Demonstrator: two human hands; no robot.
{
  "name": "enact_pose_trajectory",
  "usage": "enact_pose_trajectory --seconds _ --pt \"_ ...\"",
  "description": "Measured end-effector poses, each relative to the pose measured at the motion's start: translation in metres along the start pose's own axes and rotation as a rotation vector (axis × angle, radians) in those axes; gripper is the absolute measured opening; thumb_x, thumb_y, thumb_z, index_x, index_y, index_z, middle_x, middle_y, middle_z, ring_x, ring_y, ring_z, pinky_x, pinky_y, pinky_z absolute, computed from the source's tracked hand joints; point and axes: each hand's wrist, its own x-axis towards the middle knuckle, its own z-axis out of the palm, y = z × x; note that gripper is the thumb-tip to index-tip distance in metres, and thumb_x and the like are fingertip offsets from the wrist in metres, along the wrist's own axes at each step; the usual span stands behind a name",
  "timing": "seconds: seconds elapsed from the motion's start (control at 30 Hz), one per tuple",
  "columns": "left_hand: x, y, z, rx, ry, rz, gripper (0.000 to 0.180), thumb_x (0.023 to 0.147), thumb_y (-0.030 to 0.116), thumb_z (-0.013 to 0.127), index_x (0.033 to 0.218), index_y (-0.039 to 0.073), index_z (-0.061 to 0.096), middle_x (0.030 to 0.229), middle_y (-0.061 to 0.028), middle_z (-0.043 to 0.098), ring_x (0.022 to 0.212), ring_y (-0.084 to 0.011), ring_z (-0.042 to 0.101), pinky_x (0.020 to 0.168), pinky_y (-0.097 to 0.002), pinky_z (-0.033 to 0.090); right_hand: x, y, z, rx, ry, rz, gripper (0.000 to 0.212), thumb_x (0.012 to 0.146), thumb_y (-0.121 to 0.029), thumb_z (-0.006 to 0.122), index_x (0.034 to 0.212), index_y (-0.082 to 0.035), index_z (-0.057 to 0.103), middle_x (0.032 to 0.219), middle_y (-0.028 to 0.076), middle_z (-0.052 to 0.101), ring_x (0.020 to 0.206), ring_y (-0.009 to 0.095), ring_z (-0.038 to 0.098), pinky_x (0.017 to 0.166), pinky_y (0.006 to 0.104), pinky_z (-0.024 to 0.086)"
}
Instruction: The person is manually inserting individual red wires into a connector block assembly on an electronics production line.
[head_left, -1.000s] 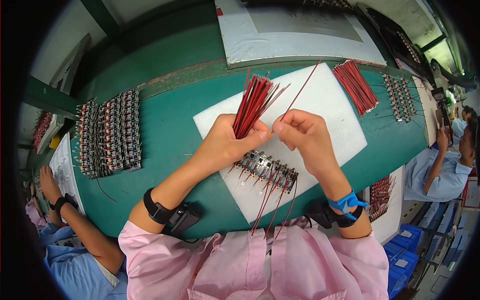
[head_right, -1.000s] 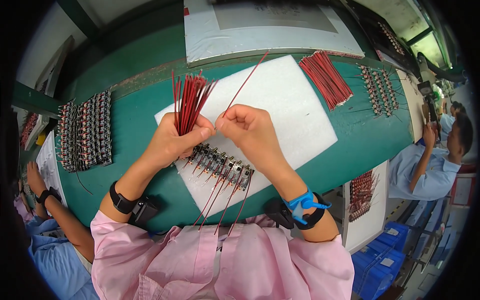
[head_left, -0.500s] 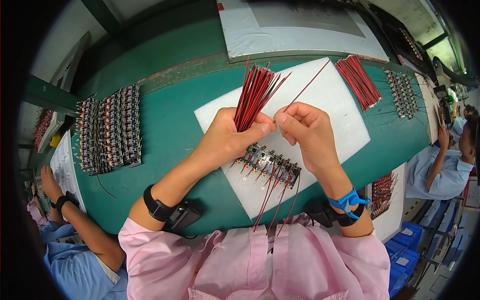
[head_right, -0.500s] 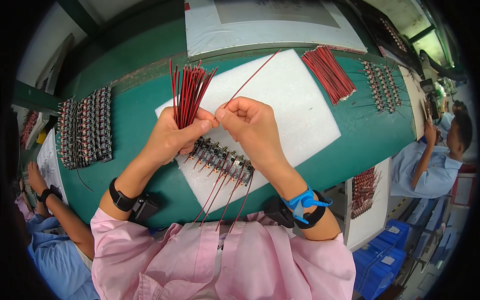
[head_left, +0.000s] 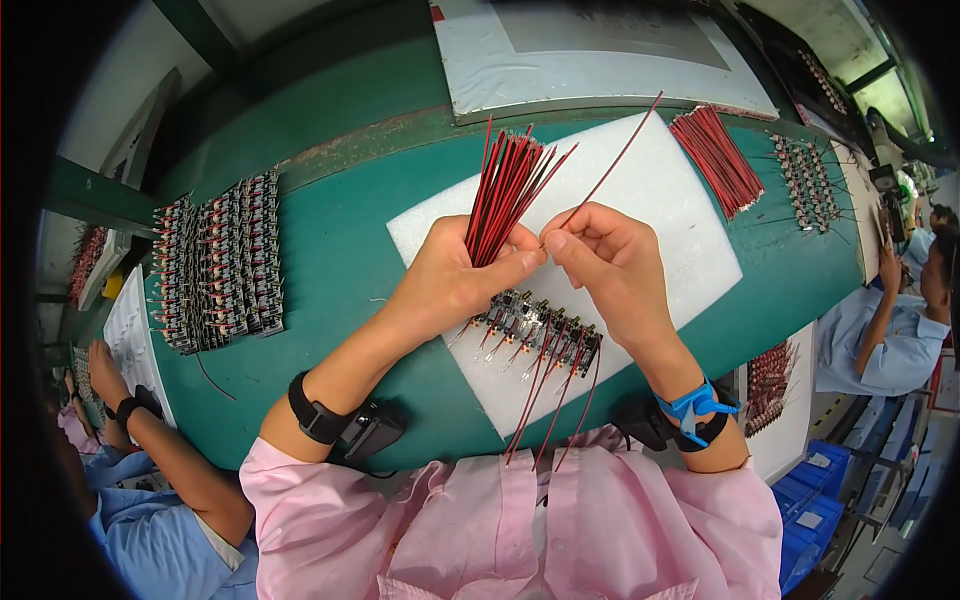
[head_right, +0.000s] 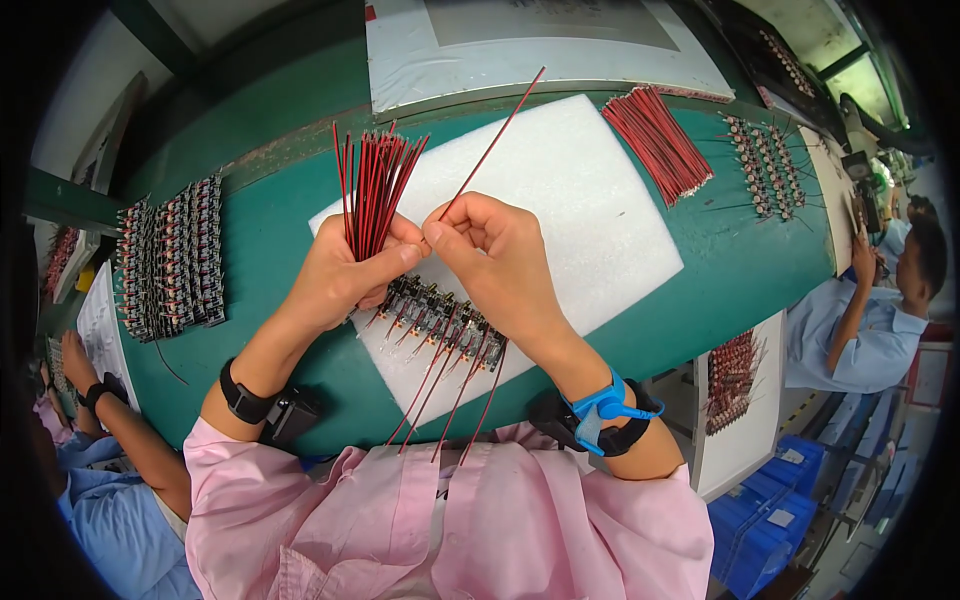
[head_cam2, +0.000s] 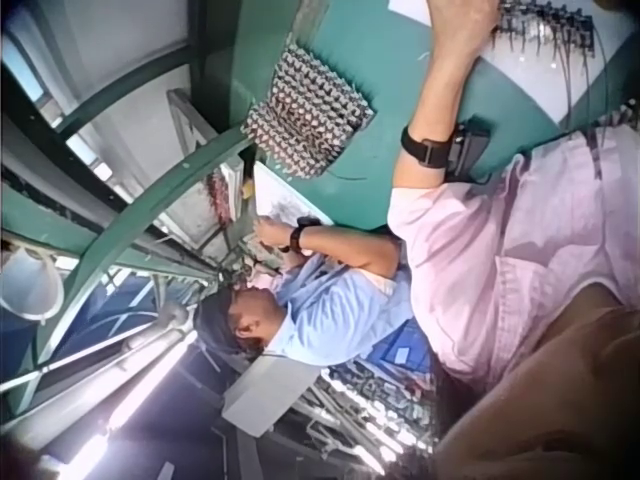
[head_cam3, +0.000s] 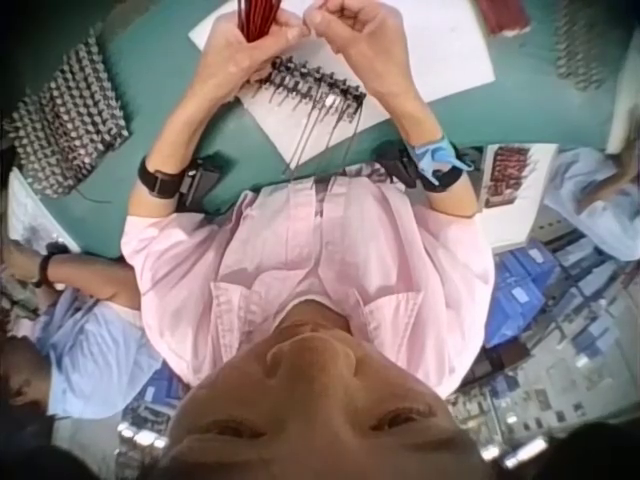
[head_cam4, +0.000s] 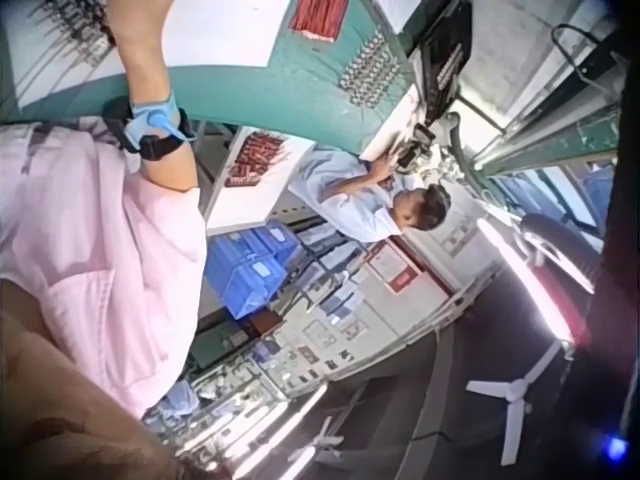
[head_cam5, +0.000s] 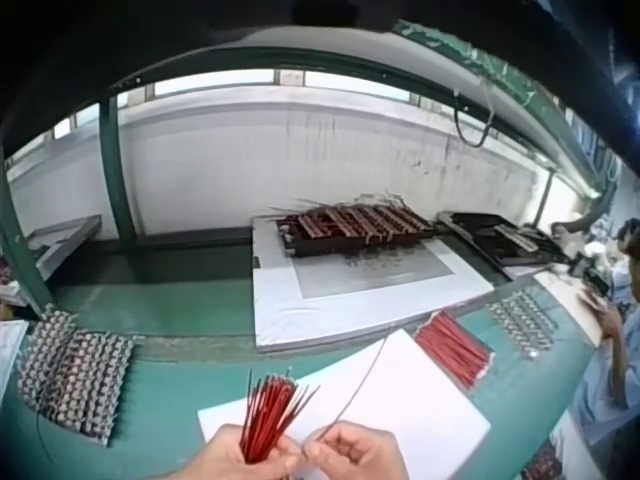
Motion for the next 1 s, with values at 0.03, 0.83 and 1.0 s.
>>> enact_pose_trajectory --seconds 0.03,0.83,1.0 --pt "0.0 0.0 0.0 -0.002 -0.005 -0.001 0.014 0.075 0.012 0.059 0.08 -0.001 0.054 0.052 0.0026 0.043 0.036 -0.0023 0.031 0.033 -0.0179 0.022 0.0 0.0 0.0 0.0 0.001 0.0 0.009 0.077 -0.009 0.056 0.073 -0.001 0.054 0.067 0.0 0.055 0.053 0.002 0.04 0.046 0.0157 0.031" --pt "-0.006 0.033 -0.019 -0.142 0.26 0.264 0.022 0.077 0.018 0.057 0.086 -0.002 0.058 0.051 0.0039 0.044 0.036 -0.0006 0.03 0.033 -0.0182 0.022 -0.013 -0.018 0.0 -0.525 -0.538 0.053 0.011 0.073 -0.006 0.054 0.066 0.002 0.049 0.056 0.004 0.044 0.052 0.011 0.04 0.048 0.0248 0.033" --pt "-0.006 0.032 -0.022 -0.127 0.273 0.278 0.018 0.076 0.015 0.059 0.082 -0.002 0.059 0.052 0.0037 0.045 0.037 -0.0005 0.03 0.033 -0.0177 0.022 -0.011 -0.017 0.004 -0.517 -0.559 0.042 0.012 0.072 -0.005 0.054 0.065 0.002 0.048 0.055 0.005 0.043 0.051 0.011 0.039 0.047 0.0251 0.032"
